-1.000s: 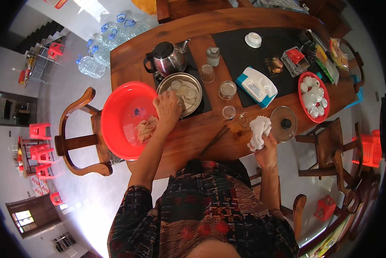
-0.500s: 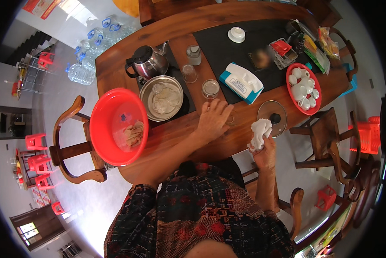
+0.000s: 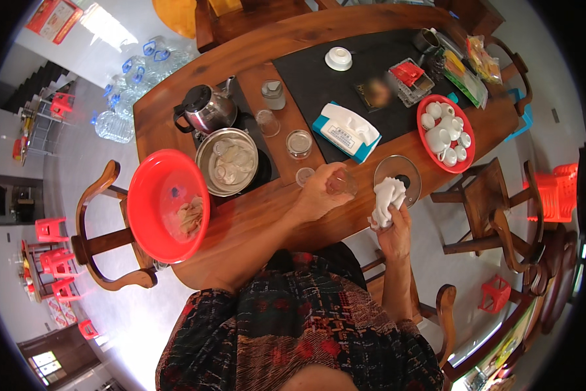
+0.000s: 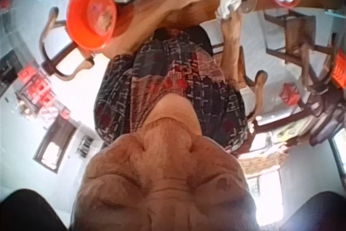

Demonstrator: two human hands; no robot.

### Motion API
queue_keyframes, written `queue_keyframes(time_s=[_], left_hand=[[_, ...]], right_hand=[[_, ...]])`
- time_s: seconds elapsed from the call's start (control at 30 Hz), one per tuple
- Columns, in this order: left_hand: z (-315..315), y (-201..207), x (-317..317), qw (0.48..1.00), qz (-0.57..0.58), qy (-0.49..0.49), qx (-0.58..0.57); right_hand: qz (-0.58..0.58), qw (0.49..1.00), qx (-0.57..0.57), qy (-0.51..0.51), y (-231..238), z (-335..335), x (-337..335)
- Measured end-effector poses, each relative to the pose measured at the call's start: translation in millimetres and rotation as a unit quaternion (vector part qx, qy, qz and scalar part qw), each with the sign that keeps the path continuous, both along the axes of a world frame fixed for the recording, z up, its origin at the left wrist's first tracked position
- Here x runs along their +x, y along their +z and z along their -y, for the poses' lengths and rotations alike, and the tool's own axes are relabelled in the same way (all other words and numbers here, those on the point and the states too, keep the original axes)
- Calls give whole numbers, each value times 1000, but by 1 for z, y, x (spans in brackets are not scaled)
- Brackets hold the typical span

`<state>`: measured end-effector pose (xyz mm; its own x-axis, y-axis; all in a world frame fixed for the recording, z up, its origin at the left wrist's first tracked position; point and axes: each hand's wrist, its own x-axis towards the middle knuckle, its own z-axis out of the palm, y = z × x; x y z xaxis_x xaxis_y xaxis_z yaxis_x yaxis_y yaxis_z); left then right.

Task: The person dries small glass cups and a metal lid using a white cloth. They pick up each item from a red basin, wipe it thoroughly, and place it into a metal tray on the table. The person also handles a pair of chopsticks during the process.

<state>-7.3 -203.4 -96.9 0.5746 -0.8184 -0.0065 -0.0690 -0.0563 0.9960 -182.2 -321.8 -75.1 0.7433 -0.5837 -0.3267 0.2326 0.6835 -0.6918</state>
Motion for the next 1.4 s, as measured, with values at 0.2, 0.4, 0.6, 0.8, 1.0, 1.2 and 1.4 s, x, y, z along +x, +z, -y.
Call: queue_keyframes(time_s=[0.2, 0.4, 0.6, 0.8, 1.0, 1.2, 1.4], left_hand=[[-55, 32, 15, 970, -188, 98, -119], [-110, 68, 14, 952, -116, 188, -213], [-168, 62, 23, 949, -66, 227, -210], [-208, 77, 26, 925, 106, 335, -146], [-240, 95, 32, 866, 292, 405, -35], [-252, 94, 31, 887, 257, 366, -115], [-291, 99, 65, 835, 395, 383, -16]], right_hand=[[9, 978, -195, 71, 31, -37, 70], [26, 771, -633, 66, 50, -115, 125], [23, 945, -146, 292, 65, -144, 179], [119, 938, -142, 291, 54, -192, 194], [166, 933, -135, 289, 43, -230, 171], [124, 928, 22, 350, 54, -229, 179], [58, 917, -156, 364, 45, -245, 170]])
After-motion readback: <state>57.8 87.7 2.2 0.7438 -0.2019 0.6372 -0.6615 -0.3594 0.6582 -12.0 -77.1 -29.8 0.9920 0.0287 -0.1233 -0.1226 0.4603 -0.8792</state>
